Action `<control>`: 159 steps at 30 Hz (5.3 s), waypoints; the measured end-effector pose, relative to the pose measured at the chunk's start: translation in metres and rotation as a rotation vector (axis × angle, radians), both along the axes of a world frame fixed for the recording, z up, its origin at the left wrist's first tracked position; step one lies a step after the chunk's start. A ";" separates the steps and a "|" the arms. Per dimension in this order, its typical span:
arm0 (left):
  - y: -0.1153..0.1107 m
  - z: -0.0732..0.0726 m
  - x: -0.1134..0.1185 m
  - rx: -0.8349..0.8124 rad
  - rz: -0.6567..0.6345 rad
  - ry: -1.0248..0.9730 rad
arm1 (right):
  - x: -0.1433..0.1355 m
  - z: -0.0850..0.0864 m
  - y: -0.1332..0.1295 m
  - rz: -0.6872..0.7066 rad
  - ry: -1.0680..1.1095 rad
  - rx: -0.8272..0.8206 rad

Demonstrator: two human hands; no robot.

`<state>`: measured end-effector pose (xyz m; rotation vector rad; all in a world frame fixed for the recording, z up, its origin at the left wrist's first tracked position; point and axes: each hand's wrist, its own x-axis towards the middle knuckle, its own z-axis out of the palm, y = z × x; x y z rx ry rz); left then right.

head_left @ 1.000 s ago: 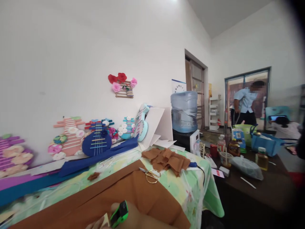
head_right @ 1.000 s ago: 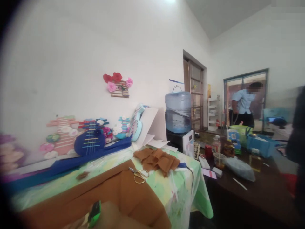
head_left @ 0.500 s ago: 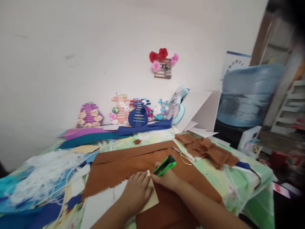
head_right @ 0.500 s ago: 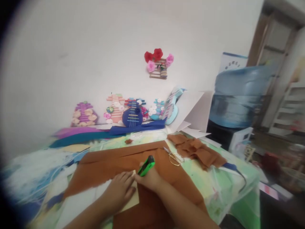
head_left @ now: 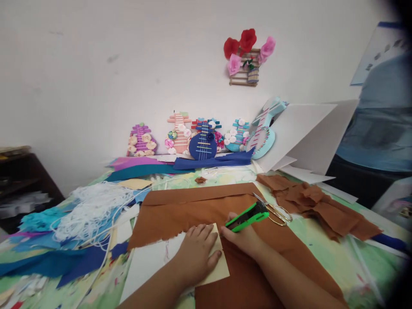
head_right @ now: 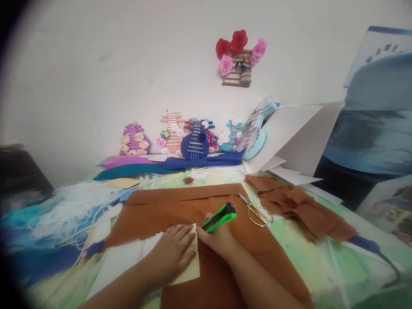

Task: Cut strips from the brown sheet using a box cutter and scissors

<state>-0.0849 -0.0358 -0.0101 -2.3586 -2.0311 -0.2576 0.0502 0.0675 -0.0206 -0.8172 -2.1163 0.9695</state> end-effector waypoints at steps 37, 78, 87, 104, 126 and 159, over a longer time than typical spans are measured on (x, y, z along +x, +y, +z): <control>-0.003 0.005 -0.004 0.044 -0.057 -0.052 | 0.004 0.001 0.001 -0.038 -0.003 -0.027; 0.001 0.000 -0.007 0.041 -0.055 -0.097 | 0.002 0.001 -0.006 0.073 -0.117 -0.092; 0.000 0.000 -0.007 0.039 -0.061 -0.086 | -0.001 -0.004 -0.007 0.030 -0.119 -0.051; -0.002 0.004 -0.008 -0.014 -0.060 -0.099 | 0.005 0.001 -0.004 0.071 -0.017 -0.053; -0.001 -0.001 -0.009 0.031 -0.061 -0.085 | 0.001 0.003 -0.009 0.066 -0.134 -0.061; -0.001 0.004 -0.008 0.002 -0.060 -0.092 | 0.004 0.003 -0.010 0.133 -0.076 -0.132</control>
